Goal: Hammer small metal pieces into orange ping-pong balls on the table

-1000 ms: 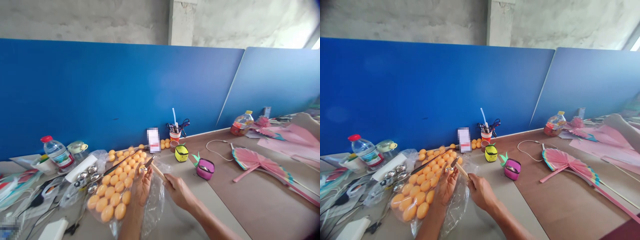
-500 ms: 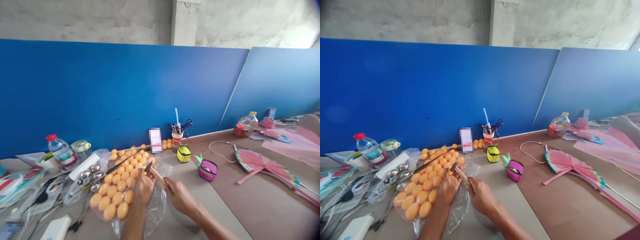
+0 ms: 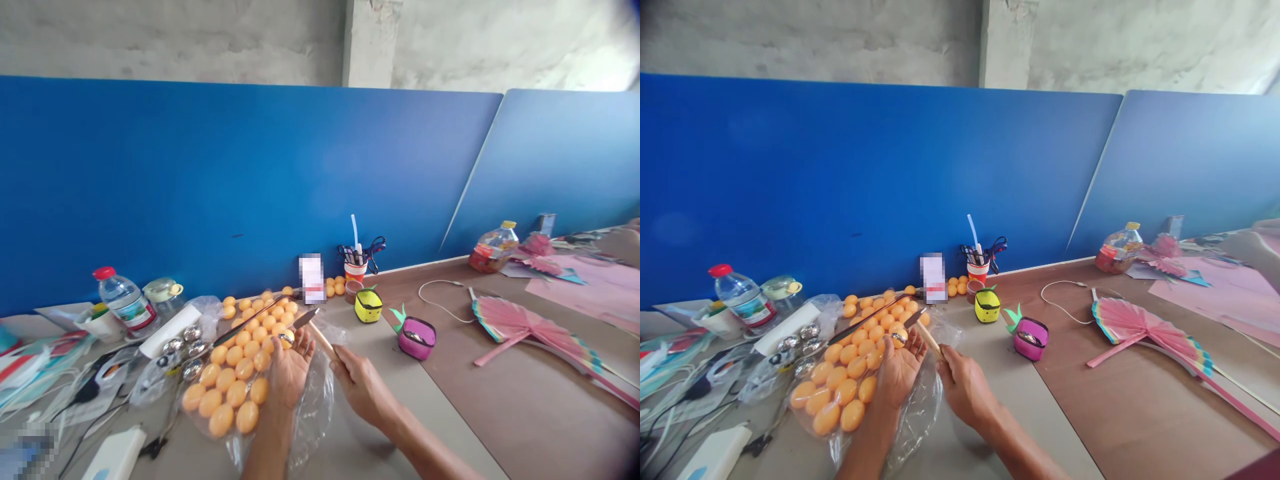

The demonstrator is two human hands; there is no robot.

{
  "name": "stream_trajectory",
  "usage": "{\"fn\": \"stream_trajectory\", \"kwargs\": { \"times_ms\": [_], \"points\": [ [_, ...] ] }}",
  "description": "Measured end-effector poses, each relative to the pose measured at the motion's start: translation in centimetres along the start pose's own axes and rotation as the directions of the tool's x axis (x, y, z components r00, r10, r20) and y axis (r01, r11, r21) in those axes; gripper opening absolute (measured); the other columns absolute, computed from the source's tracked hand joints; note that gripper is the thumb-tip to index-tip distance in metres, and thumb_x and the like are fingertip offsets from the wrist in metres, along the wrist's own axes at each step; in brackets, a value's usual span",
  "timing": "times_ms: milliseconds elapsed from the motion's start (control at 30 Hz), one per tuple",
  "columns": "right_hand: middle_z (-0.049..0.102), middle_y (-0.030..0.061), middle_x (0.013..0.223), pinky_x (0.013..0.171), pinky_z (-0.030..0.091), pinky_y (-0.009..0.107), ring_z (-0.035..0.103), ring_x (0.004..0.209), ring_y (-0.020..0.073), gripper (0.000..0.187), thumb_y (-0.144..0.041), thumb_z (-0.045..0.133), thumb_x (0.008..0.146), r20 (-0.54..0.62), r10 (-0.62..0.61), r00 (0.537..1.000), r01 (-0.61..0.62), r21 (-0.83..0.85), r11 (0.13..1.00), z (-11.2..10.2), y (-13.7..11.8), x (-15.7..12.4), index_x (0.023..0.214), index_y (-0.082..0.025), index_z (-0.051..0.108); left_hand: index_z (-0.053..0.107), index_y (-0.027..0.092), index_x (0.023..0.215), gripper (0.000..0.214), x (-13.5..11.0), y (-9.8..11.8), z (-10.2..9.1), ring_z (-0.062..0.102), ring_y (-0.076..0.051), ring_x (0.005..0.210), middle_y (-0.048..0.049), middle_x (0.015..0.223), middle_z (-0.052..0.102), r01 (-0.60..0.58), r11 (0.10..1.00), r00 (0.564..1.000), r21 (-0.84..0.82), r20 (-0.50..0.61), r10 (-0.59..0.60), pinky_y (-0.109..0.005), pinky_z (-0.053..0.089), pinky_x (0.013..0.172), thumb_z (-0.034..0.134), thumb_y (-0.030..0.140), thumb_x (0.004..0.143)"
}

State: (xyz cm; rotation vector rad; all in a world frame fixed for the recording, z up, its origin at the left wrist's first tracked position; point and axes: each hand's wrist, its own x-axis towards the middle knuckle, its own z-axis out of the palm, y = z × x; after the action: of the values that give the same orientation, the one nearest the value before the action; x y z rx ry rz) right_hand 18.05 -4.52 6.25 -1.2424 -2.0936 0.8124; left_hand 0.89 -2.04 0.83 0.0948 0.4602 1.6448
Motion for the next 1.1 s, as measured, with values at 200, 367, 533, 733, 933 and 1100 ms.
{"fn": "stream_trajectory", "kwargs": {
  "times_ms": [200, 367, 533, 733, 933, 1100],
  "points": [
    [0.053, 0.0002, 0.064, 0.056, 0.030, 0.024, 0.045, 0.056, 0.0148, 0.016, -0.027, 0.039, 0.089, 0.042, 0.018, 0.999, -0.017, -0.028, 0.999, -0.1, 0.3, 0.1, 0.082, -0.021, 0.052, 0.068, 0.022, 0.085, 0.028, 0.0, 0.3, 0.1, 0.065, -0.017, 0.075, -0.0056, 0.079, 0.068, -0.030, 0.999, 0.999, 0.032, -0.037, 0.031, -0.034, 0.055, 0.080, 0.048, 0.038, 0.097],
    [0.049, -0.0018, 0.063, 0.055, 0.029, 0.024, 0.042, 0.055, 0.0134, 0.016, -0.028, 0.039, 0.090, -0.005, 0.002, 1.000, -0.002, 0.029, 1.000, -0.7, 0.4, 0.2, 0.079, -0.021, 0.049, 0.067, 0.022, 0.094, 0.019, -0.3, 0.2, 0.5, 0.065, -0.017, 0.079, -0.0022, 0.082, 0.067, -0.043, 0.999, 0.999, 0.014, -0.016, 0.043, -0.036, 0.054, 0.084, 0.056, 0.037, 0.094],
    [0.047, -0.0030, 0.062, 0.054, 0.029, 0.023, 0.042, 0.055, 0.0127, 0.015, -0.027, 0.041, 0.088, 0.016, 0.006, 1.000, -0.007, 0.071, 0.997, -0.6, 0.4, 0.2, 0.076, -0.022, 0.047, 0.068, 0.025, 0.105, 0.021, -0.7, 0.3, 1.0, 0.065, -0.018, 0.082, -0.0033, 0.084, 0.066, -0.032, 0.999, 0.999, -0.001, -0.021, 0.032, -0.036, 0.055, 0.082, 0.057, 0.037, 0.092],
    [0.050, -0.0028, 0.062, 0.054, 0.030, 0.022, 0.044, 0.055, 0.0126, 0.017, -0.028, 0.042, 0.090, -0.023, 0.002, 1.000, -0.001, 0.064, 0.998, -0.7, 0.7, 0.3, 0.078, -0.021, 0.052, 0.067, 0.017, 0.089, 0.021, -0.7, 0.4, 1.0, 0.067, -0.021, 0.089, -0.0095, 0.091, 0.068, 0.059, 0.998, 0.997, -0.004, -0.050, -0.059, -0.040, 0.055, 0.088, 0.050, 0.028, 0.094],
    [0.057, 0.0003, 0.067, 0.056, 0.031, 0.023, 0.049, 0.058, 0.0147, 0.017, -0.026, 0.040, 0.092, 0.018, -0.003, 1.000, 0.004, -0.031, 1.000, -0.1, 0.4, 0.1, 0.086, -0.021, 0.055, 0.066, 0.019, 0.095, 0.015, -0.4, 0.0, 0.5, 0.069, -0.019, 0.087, -0.0072, 0.093, 0.069, 0.032, 0.999, 0.999, 0.017, -0.044, -0.031, -0.035, 0.056, 0.084, 0.054, 0.026, 0.093],
    [0.063, 0.0034, 0.071, 0.058, 0.031, 0.024, 0.054, 0.061, 0.0160, 0.017, -0.023, 0.041, 0.091, 0.072, -0.016, 0.997, 0.023, -0.103, 0.994, 0.2, 0.3, -0.1, 0.089, -0.020, 0.057, 0.068, 0.020, 0.095, 0.015, -0.3, 0.0, 0.5, 0.068, -0.018, 0.085, -0.0069, 0.087, 0.069, 0.012, 1.000, 1.000, 0.025, -0.027, -0.012, -0.032, 0.056, 0.081, 0.053, 0.024, 0.094]
  ]
}}
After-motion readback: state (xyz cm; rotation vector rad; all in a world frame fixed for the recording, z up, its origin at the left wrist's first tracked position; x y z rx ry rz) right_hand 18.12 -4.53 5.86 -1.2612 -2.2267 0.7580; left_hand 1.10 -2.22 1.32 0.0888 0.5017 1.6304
